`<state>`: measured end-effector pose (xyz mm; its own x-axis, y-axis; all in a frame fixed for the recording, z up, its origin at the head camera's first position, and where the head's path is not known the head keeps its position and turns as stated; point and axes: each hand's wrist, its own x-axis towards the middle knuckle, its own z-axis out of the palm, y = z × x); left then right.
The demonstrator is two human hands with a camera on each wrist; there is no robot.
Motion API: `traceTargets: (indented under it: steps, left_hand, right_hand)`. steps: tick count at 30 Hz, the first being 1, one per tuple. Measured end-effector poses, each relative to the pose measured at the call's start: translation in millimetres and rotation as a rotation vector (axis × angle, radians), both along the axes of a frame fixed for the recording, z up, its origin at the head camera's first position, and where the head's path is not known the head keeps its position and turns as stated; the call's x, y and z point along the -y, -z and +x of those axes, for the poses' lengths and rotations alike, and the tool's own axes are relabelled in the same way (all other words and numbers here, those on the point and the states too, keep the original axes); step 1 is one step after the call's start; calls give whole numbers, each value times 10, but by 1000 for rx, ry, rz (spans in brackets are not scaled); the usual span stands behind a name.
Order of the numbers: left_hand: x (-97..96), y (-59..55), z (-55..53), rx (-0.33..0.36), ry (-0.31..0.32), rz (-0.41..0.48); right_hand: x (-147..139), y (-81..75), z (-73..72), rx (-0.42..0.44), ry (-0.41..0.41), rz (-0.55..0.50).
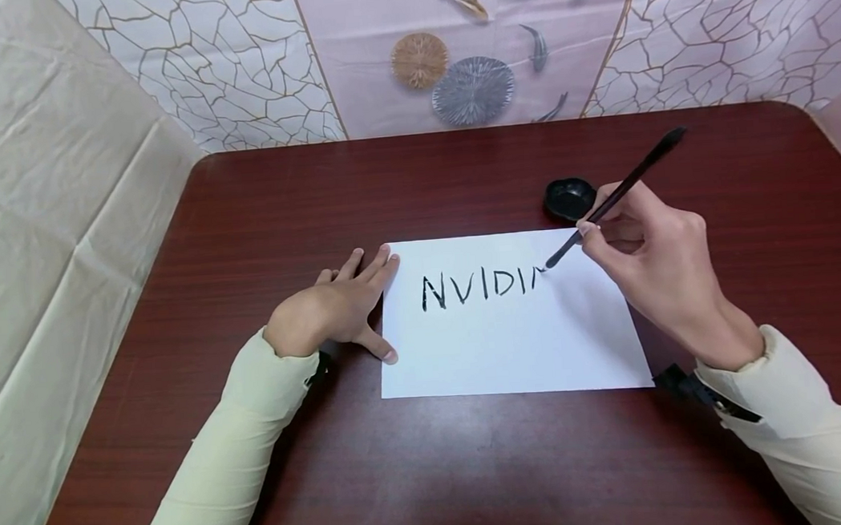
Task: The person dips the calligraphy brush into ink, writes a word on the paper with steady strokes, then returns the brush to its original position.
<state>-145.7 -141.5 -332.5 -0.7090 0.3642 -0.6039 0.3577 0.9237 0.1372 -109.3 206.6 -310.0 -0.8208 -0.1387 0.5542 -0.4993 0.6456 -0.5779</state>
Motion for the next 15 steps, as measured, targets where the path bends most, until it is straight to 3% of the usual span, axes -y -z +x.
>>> traceTargets:
  steps: [15]
  left_hand:
    - [3, 9, 2, 2, 0, 6]
  right_hand:
    - [-4, -61, 56, 41, -7, 49]
